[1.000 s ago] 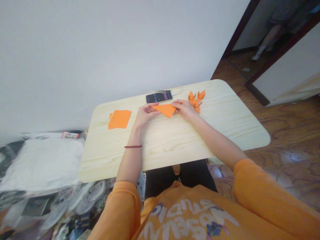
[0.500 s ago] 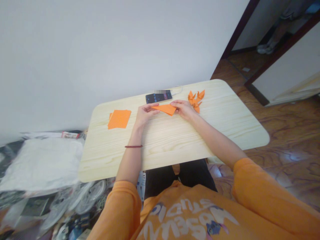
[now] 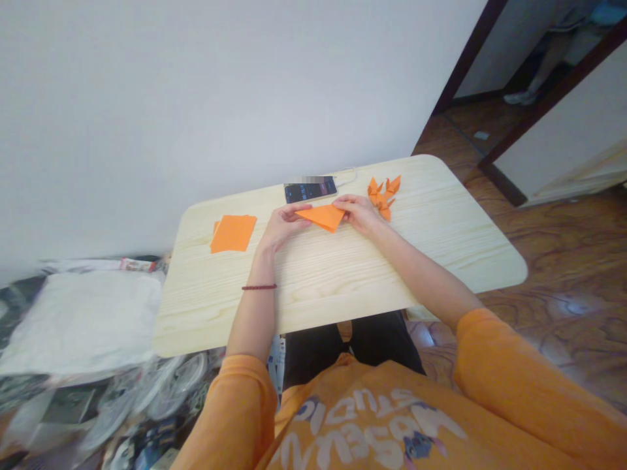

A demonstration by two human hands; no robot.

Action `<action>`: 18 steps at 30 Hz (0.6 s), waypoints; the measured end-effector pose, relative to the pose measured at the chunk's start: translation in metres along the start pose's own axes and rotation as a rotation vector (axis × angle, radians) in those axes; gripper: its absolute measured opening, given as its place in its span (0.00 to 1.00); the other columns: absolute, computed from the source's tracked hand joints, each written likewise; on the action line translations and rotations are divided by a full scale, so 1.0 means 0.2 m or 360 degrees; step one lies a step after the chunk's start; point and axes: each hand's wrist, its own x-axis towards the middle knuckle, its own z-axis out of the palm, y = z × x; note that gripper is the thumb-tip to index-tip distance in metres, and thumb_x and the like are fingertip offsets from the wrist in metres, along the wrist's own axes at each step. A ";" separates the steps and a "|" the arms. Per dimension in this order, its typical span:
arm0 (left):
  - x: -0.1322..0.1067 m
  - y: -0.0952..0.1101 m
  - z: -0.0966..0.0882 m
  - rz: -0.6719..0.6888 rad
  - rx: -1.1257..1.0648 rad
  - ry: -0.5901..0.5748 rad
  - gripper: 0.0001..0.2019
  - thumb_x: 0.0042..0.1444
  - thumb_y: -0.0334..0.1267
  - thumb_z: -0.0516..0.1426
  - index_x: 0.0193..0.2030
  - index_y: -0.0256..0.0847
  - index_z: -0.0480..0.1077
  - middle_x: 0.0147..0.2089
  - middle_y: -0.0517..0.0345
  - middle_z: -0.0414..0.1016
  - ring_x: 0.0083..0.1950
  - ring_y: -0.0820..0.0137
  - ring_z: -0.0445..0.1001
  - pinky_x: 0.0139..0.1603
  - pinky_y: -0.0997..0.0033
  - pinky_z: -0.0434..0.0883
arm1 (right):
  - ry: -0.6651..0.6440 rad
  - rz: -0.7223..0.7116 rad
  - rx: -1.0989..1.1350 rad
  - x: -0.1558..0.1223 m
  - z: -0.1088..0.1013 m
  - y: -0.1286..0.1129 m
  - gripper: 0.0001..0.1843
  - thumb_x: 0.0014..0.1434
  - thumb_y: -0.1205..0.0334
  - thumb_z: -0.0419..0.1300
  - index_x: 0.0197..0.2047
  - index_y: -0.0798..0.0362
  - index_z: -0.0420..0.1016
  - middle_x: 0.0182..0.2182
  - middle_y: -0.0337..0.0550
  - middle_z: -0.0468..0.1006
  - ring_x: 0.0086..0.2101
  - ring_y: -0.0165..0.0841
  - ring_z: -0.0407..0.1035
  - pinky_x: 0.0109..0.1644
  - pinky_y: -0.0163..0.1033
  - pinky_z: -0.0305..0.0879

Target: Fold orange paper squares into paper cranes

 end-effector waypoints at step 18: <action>0.03 -0.02 0.06 0.0174 0.0348 0.0530 0.13 0.41 0.44 0.65 0.32 0.39 0.77 0.33 0.56 0.80 0.34 0.67 0.75 0.38 0.66 0.72 | -0.0055 -0.0132 -0.0149 -0.01 0.03 0.01 0.25 0.36 0.41 0.69 0.29 0.54 0.76 0.29 0.42 0.78 0.31 0.33 0.70 0.28 0.34 0.64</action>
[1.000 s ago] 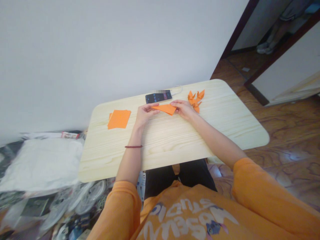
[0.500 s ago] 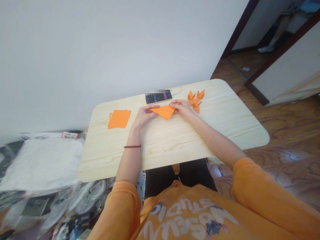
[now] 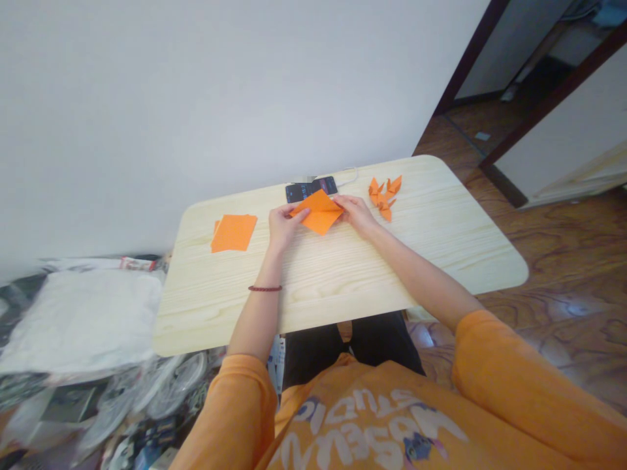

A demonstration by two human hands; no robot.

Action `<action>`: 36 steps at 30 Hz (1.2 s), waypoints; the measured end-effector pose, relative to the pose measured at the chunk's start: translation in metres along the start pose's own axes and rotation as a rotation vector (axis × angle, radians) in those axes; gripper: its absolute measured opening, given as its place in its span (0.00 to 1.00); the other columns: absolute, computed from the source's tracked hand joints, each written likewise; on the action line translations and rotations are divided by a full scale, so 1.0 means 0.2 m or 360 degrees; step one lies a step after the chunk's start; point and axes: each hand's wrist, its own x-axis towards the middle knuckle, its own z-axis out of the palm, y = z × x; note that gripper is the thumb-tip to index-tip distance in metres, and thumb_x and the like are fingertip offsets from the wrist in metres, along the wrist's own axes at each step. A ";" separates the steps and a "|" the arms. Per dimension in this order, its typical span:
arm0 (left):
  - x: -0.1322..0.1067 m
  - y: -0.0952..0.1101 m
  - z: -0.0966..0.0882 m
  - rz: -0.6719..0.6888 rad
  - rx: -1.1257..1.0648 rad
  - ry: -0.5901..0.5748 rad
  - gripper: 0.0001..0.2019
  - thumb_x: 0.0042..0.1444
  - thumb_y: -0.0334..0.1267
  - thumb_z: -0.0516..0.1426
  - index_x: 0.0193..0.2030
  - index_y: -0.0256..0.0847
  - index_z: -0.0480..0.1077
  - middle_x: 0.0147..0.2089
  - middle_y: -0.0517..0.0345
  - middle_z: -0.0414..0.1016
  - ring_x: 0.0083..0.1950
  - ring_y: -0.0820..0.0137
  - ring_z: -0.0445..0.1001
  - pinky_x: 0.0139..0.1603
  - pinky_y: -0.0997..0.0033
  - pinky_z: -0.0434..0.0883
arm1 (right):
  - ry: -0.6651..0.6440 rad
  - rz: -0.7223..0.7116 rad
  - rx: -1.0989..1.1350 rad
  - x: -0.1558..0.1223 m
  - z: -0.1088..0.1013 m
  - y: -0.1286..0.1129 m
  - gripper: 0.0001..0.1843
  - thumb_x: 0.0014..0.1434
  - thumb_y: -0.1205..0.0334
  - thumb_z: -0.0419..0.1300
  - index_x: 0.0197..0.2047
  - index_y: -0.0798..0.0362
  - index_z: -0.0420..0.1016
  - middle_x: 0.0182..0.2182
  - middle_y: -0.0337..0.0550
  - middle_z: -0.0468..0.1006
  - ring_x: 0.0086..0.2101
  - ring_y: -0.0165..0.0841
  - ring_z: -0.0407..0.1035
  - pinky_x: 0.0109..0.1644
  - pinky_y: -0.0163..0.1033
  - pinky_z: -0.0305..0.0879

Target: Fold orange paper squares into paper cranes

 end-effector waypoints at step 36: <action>-0.04 -0.02 0.07 0.0124 -0.0262 0.0067 0.27 0.46 0.39 0.62 0.51 0.51 0.55 0.51 0.55 0.70 0.48 0.66 0.74 0.44 0.67 0.73 | 0.0071 -0.0332 -0.0266 -0.01 0.01 0.03 0.20 0.41 0.62 0.66 0.27 0.49 0.55 0.22 0.30 0.64 0.26 0.25 0.63 0.32 0.31 0.60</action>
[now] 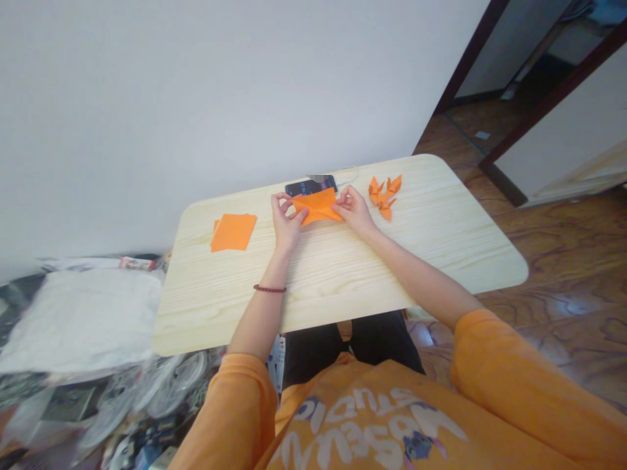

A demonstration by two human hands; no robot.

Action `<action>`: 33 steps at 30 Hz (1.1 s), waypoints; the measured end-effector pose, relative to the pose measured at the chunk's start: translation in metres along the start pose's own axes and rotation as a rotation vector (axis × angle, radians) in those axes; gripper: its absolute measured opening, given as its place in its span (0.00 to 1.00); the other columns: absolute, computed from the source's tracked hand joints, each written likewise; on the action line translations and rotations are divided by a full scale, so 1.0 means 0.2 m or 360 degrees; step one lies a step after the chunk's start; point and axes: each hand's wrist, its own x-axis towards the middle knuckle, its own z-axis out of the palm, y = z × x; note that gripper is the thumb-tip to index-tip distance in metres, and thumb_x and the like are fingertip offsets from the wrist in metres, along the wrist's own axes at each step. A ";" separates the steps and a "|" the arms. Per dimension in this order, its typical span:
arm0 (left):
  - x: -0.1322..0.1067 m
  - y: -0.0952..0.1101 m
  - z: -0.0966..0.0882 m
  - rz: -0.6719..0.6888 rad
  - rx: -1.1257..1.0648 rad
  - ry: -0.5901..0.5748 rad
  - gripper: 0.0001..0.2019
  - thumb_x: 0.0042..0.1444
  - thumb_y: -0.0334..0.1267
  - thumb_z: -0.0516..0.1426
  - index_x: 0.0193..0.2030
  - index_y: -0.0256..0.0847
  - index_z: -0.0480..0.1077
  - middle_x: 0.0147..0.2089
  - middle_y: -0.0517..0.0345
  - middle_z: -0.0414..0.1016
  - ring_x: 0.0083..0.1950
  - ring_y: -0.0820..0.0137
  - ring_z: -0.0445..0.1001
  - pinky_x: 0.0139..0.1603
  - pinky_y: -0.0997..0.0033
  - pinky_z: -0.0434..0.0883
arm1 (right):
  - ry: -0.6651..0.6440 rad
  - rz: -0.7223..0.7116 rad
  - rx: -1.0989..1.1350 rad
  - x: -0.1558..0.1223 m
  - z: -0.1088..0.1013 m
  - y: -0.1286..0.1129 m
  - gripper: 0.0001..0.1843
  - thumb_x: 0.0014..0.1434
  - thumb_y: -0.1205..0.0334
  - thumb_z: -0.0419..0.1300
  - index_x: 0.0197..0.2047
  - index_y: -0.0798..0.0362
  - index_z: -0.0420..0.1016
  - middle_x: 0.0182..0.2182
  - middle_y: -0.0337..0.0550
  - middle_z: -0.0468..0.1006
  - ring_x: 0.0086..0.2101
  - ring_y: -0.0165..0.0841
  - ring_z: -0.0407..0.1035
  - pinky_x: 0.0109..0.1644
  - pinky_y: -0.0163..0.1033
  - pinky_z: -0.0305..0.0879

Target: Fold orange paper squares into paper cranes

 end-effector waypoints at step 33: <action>0.04 0.06 -0.11 -0.0025 0.0259 -0.0243 0.11 0.45 0.38 0.64 0.37 0.37 0.78 0.42 0.50 0.81 0.45 0.64 0.77 0.53 0.61 0.71 | -0.0123 0.0065 0.0078 0.03 -0.06 0.02 0.13 0.40 0.60 0.70 0.33 0.54 0.81 0.36 0.44 0.83 0.42 0.38 0.76 0.54 0.46 0.69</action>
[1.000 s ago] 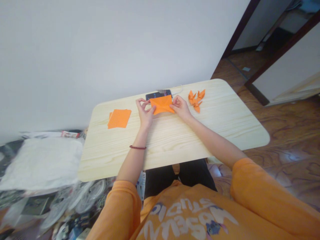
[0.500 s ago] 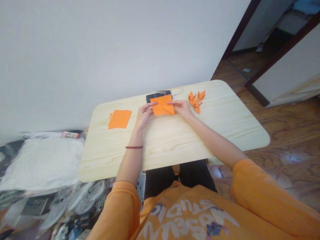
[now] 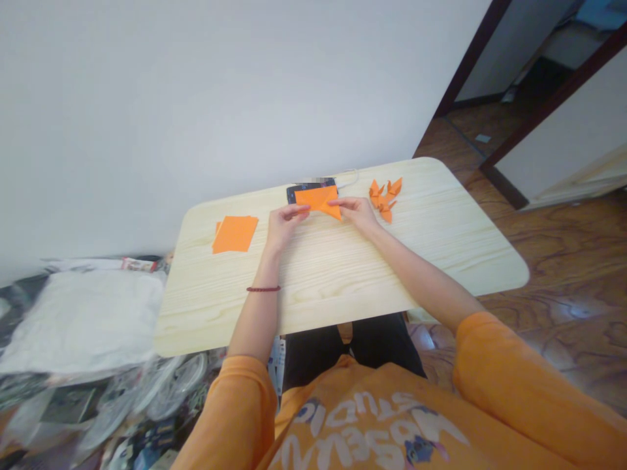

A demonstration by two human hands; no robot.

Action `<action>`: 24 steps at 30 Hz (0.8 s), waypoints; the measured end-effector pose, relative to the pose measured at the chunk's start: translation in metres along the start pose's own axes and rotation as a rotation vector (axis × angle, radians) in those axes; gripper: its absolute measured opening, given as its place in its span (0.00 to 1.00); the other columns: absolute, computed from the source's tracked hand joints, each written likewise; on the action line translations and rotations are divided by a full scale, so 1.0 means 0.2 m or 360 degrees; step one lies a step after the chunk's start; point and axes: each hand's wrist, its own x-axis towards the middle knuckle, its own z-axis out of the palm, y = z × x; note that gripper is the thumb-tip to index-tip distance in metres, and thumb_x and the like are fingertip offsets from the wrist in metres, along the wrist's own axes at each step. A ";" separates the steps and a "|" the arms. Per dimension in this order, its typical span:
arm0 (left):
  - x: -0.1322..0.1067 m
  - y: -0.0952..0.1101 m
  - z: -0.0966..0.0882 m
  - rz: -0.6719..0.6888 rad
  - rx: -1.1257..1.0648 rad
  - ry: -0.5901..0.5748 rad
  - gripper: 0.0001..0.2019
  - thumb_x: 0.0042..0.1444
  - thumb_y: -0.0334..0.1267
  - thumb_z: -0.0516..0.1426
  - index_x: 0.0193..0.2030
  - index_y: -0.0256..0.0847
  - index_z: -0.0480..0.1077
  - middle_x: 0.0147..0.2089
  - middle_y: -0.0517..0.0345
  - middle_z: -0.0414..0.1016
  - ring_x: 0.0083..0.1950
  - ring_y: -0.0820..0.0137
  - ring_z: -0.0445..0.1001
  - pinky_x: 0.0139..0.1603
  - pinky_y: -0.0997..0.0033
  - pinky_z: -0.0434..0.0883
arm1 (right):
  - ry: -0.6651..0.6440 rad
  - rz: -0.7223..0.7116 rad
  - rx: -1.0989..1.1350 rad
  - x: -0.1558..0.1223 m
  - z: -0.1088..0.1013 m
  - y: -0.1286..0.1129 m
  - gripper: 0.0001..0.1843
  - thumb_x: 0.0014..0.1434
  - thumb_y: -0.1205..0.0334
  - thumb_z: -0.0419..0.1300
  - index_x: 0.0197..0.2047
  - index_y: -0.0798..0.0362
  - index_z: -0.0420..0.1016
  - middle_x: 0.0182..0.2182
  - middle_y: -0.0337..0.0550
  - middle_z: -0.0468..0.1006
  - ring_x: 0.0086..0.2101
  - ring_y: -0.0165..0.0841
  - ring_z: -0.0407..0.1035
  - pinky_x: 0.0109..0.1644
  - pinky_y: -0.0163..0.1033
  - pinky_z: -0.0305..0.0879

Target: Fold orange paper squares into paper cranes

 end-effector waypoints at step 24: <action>-0.03 0.02 0.03 0.0214 0.0165 -0.0303 0.06 0.47 0.34 0.61 0.33 0.42 0.79 0.47 0.50 0.74 0.52 0.62 0.72 0.43 0.66 0.72 | -0.0087 -0.0070 -0.0118 -0.01 0.02 0.01 0.16 0.34 0.54 0.72 0.26 0.53 0.77 0.29 0.43 0.80 0.34 0.36 0.74 0.43 0.41 0.70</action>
